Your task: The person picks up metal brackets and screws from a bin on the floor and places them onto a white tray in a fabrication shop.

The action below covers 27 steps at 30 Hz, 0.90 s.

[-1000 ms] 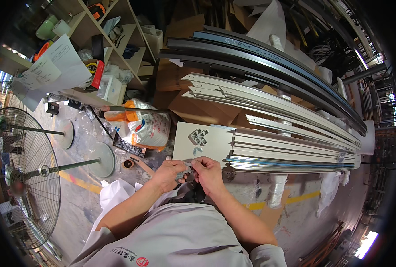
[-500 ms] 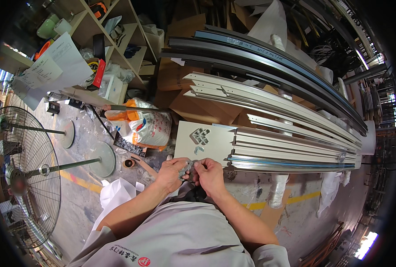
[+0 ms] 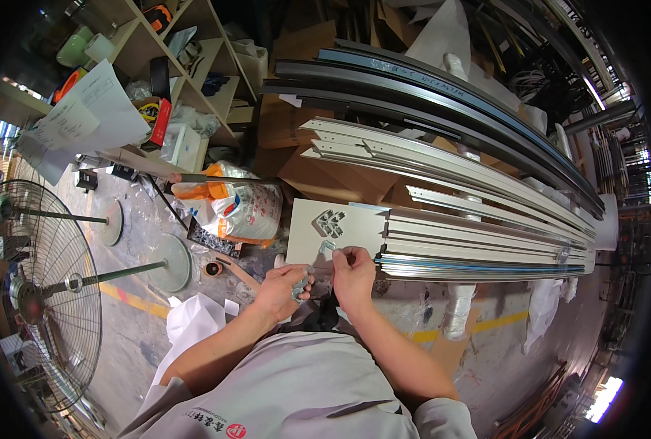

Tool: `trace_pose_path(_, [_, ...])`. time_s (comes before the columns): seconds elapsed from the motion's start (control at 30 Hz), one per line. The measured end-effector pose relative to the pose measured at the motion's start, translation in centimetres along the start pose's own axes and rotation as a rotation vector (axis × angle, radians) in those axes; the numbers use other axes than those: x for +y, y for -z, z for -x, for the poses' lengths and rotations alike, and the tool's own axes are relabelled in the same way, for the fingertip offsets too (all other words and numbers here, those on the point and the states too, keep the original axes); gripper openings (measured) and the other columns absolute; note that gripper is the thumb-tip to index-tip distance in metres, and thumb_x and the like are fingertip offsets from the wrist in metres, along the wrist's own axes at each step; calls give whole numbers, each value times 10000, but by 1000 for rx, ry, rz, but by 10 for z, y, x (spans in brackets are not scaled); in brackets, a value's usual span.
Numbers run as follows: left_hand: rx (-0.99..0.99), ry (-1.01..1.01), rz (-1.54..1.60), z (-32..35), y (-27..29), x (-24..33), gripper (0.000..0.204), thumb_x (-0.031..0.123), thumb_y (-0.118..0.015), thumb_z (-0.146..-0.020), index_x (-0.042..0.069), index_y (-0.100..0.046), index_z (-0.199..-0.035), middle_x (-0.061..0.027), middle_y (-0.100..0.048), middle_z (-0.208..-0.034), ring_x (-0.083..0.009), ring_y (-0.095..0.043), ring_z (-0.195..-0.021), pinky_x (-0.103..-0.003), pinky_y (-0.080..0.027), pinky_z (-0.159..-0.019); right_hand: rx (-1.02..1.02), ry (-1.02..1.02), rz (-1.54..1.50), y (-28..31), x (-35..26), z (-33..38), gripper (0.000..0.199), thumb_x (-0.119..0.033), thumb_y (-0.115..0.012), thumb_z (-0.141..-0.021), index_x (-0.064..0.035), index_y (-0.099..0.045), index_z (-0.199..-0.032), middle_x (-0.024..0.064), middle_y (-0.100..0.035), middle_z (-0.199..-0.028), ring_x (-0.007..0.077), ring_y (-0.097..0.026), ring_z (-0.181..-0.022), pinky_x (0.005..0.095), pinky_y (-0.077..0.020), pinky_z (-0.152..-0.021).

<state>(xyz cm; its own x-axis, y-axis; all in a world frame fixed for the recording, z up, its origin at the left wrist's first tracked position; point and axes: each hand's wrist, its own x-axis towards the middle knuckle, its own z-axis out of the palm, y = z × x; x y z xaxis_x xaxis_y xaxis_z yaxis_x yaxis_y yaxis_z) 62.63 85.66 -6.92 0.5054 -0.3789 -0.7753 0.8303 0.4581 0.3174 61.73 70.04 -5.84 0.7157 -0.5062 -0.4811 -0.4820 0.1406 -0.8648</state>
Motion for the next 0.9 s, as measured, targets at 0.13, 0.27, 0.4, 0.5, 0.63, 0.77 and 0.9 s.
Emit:
trace_pose_path(0.13, [-61, -25, -46, -2, 3, -4, 143, 91, -629, -939, 7, -689, -1038, -46, -644, -857, -152, -561, -728, -289, -438, -590, -262, -37, 77, 6, -3, 19, 169, -106, -642, -946, 45, -631, -870, 48, -622, -679, 86, -537, -540, 256, -421, -475])
trace_pose_path(0.27, [-57, -31, -85, -1, 2, -5, 149, 99, -636, -938, 13, -700, -1041, -33, -657, -870, -135, -568, -726, -285, -443, -591, -343, 85, 239, 8, 6, 20, 130, -75, -628, -953, 42, -628, -897, 53, -648, -723, 93, -568, -588, 262, -482, -536])
trace_pose_path(0.4, [-63, -56, -98, -3, 3, -8, 168, 101, -636, -938, 2, -700, -1059, -40, -663, -890, -139, -578, -730, -292, -460, -602, -347, 141, 260, 9, 12, 19, 107, -55, -604, -969, 34, -605, -910, 53, -648, -739, 104, -580, -601, 272, -514, -560])
trace_pose_path(0.5, [-71, -83, -94, -2, -2, -7, 173, 101, -634, -940, -6, -699, -1059, -44, -664, -898, -143, -584, -737, -296, -473, -616, -296, 83, 218, 4, -14, 29, 112, -68, -600, -975, 26, -591, -913, 48, -627, -719, 100, -555, -572, 270, -492, -530])
trace_pose_path(0.63, [-62, -92, -63, -4, -6, -6, 186, 76, -608, -940, -18, -691, -1077, -55, -667, -905, -149, -586, -738, -294, -475, -626, -227, 146, 280, 9, 8, 19, 122, -81, -598, -977, 12, -573, -903, 24, -571, -675, 76, -489, -523, 247, -418, -468])
trace_pose_path(0.77, [-39, -135, -31, -13, 0, -9, 194, 48, -588, -932, -34, -671, -1087, -67, -654, -890, -158, -568, -735, -292, -459, -622, -113, 78, 94, 5, 15, 11, 134, -96, -591, -980, -3, -570, -886, 11, -543, -656, 68, -464, -502, 240, -369, -435])
trace_pose_path(0.9, [-47, -68, 18, -14, 7, -7, 150, 55, -622, -923, -17, -668, -1047, -76, -638, -900, -170, -549, -780, -306, -452, -655, -40, -39, 2, -3, 11, -10, 181, -104, -595, -973, 4, -580, -829, 24, -556, -636, 81, -474, -493, 261, -373, -438])
